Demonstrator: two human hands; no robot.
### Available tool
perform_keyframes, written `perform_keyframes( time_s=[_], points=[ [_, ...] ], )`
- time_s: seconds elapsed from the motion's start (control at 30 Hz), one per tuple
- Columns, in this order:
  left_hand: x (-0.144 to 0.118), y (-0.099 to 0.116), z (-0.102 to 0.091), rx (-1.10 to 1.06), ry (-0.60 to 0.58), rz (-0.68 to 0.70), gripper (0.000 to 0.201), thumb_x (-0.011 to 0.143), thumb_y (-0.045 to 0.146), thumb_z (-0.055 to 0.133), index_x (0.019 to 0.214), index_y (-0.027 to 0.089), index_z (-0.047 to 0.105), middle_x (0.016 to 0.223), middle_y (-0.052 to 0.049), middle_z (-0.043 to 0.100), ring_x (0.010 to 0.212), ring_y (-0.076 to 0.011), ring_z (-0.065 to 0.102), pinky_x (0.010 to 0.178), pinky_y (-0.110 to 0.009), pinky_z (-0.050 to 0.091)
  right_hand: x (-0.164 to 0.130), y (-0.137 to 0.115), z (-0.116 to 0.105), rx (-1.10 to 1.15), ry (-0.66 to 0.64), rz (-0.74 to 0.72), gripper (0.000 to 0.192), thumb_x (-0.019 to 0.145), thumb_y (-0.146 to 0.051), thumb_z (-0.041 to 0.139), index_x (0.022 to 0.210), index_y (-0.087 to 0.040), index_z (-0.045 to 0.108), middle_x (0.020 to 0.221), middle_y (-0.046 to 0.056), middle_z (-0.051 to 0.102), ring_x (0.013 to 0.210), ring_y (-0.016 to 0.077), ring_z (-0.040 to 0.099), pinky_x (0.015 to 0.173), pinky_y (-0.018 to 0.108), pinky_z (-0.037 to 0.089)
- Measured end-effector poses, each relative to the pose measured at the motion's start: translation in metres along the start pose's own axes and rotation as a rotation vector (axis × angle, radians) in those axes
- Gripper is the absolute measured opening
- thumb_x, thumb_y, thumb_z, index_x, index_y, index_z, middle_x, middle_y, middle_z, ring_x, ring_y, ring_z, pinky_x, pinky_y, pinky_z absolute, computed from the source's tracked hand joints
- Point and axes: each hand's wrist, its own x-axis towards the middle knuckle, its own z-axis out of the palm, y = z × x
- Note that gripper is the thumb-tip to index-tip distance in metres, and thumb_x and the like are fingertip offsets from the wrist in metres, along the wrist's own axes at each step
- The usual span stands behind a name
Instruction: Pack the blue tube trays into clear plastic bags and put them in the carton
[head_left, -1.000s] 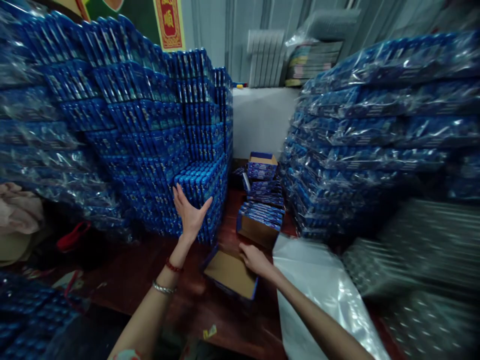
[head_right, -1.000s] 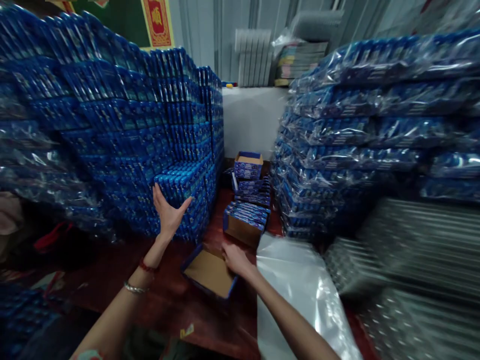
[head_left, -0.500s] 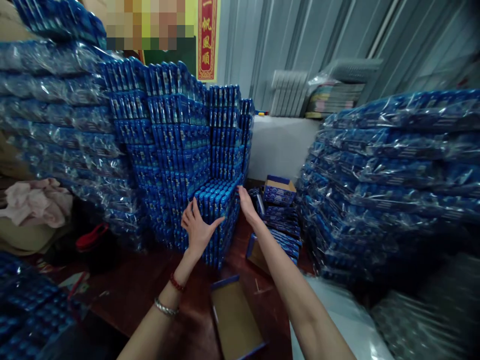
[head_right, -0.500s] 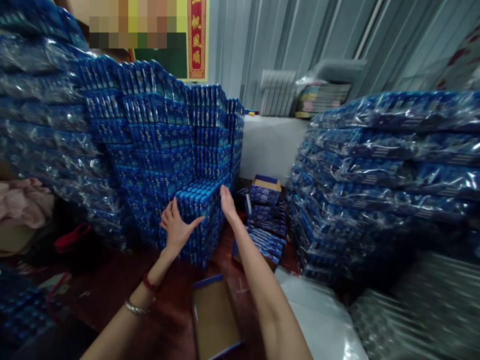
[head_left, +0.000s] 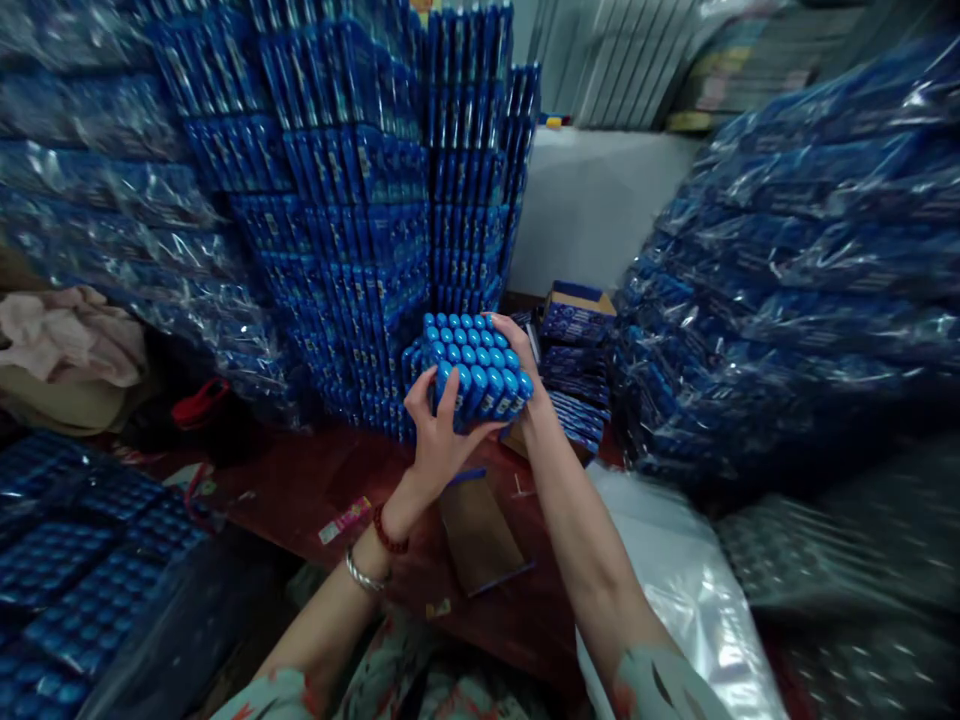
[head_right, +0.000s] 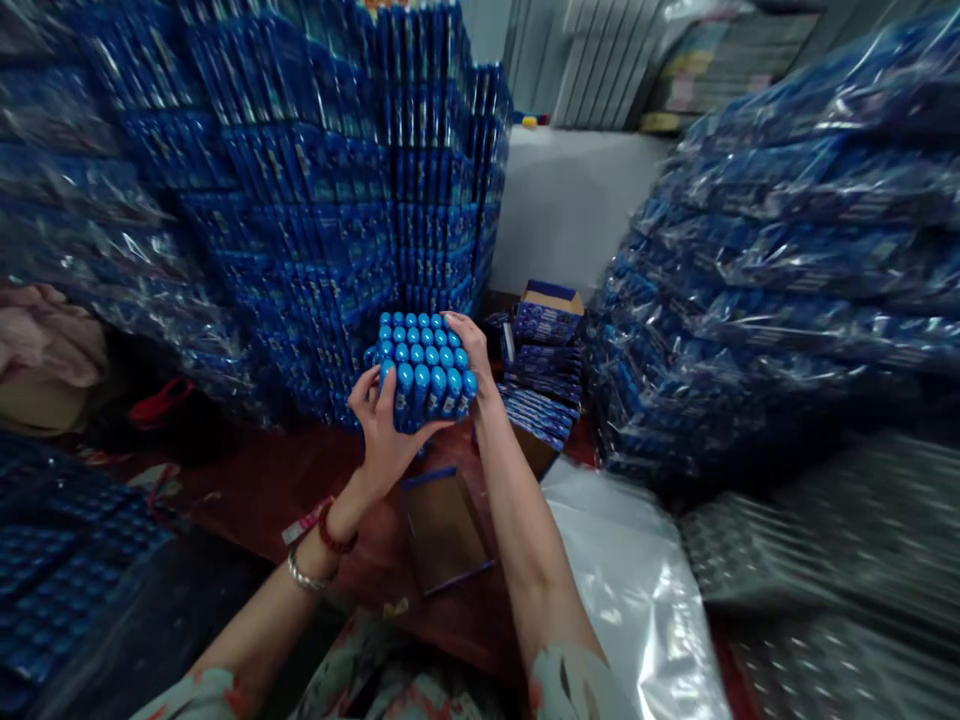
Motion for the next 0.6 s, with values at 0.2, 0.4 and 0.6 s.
perform_keyframes(
  time_s=[0.2,0.4,0.6],
  points=[
    [-0.085,0.045,-0.025,0.012,-0.054,0.136,0.076,0.067,0.038,0.077,0.13,0.034,0.035,0.133,-0.011,0.03,0.124,-0.0303,0.039,0.098,-0.049,0.044,-0.106,-0.001,-0.043,-0.008,0.024,0.119,0.042,0.072,-0.041,0.06,0.11,-0.021,0.059,0.104,0.001,0.063,0.097,0.0189,0.057,0.09,0.033,0.044],
    [-0.174,0.059,-0.034,-0.034,-0.217,0.041,0.073,0.069,0.033,0.076,0.13,0.031,0.034,0.135,-0.012,0.034,0.126,-0.0307,0.041,0.096,-0.051,0.047,-0.171,0.069,-0.075,0.059,0.077,0.337,0.043,0.071,-0.041,0.061,0.109,-0.021,0.059,0.105,0.003,0.064,0.1,0.0203,0.057,0.094,0.034,0.042],
    [-0.223,0.052,-0.046,-0.026,-0.497,-0.206,0.076,0.08,0.03,0.065,0.14,0.024,0.019,0.144,-0.02,0.026,0.14,-0.0347,0.019,0.1,-0.057,0.042,-0.186,0.136,-0.076,-0.252,-0.025,0.302,0.042,0.07,-0.047,0.058,0.102,-0.02,0.063,0.108,0.007,0.06,0.105,0.0221,0.054,0.097,0.038,0.04]
  ],
)
